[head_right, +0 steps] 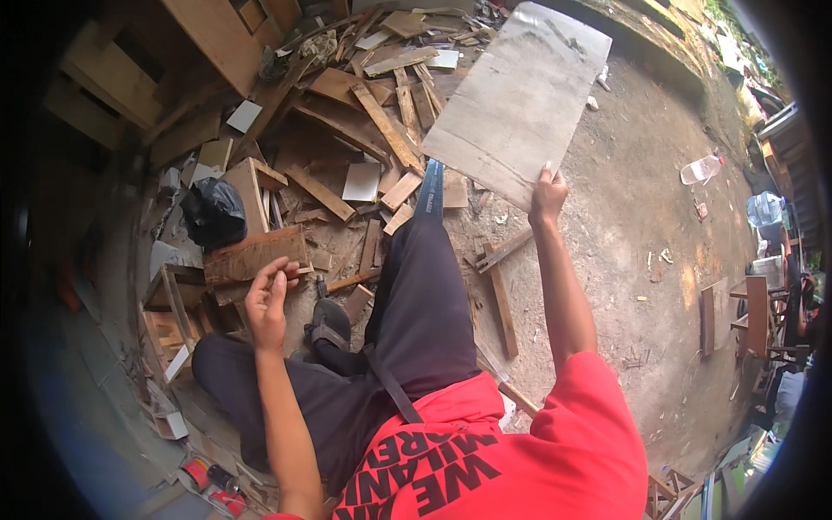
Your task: The person sits on the floor and assembles a wooden frame by hand. They pick up various wooden pieces, fit them into the frame structure, and use a hammer to secure the joints. The person also moves aside debris and other materials to access the work area.
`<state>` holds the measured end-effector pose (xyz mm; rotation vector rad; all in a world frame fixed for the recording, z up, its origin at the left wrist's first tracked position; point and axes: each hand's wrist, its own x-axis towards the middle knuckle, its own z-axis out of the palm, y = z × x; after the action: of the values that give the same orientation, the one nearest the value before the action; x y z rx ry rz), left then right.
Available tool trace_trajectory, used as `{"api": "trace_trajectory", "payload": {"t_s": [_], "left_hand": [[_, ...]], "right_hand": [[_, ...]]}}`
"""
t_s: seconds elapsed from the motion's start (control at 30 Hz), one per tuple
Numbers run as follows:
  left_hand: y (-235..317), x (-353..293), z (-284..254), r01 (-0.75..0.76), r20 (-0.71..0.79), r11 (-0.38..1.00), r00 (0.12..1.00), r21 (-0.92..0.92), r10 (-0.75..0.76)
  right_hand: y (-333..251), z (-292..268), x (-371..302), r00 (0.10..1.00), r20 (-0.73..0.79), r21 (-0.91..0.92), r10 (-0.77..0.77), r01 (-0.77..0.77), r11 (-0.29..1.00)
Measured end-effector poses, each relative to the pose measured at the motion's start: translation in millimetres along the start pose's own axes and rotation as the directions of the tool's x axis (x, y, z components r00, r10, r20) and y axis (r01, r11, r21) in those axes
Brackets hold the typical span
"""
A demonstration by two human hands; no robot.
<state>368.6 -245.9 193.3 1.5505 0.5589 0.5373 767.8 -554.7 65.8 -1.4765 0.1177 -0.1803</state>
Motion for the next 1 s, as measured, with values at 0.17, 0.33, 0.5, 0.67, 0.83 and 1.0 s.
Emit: {"api": "trace_trajectory", "payload": {"t_s": [0.17,0.33,0.5,0.67,0.83,1.0], "left_hand": [[29.4,28.6,-7.2,-0.051,-0.142,0.998,0.989,-0.027,0.047],[40.0,47.9,-41.9,-0.057,-0.282,0.998,0.958,-0.002,0.054],[-17.6,32.0,-86.3,-0.036,-0.486,0.999,0.872,0.035,0.048],[-6.7,19.4,-94.8,-0.034,-0.505,0.971,0.849,0.238,0.153],[-30.4,-4.5,-117.5,0.020,-0.433,0.944,0.892,0.330,0.133],[5.7,-16.3,-100.6,0.247,-0.282,0.924,0.901,-0.293,-0.330]], "right_hand": [[-67.6,53.9,-86.5,0.974,0.227,0.007,-0.001,-0.001,1.000],[-87.0,123.2,-185.0,0.869,0.494,0.129,-0.008,-0.065,0.989],[-44.2,165.6,-257.6,0.773,0.634,0.102,0.029,-0.121,0.987],[-27.4,165.7,-259.2,0.804,0.548,0.180,0.232,-0.384,0.906],[8.6,166.9,-160.8,0.912,0.318,0.170,0.259,-0.324,0.931],[59.6,116.8,-58.9,0.952,0.026,-0.309,0.304,-0.282,0.908]]}}
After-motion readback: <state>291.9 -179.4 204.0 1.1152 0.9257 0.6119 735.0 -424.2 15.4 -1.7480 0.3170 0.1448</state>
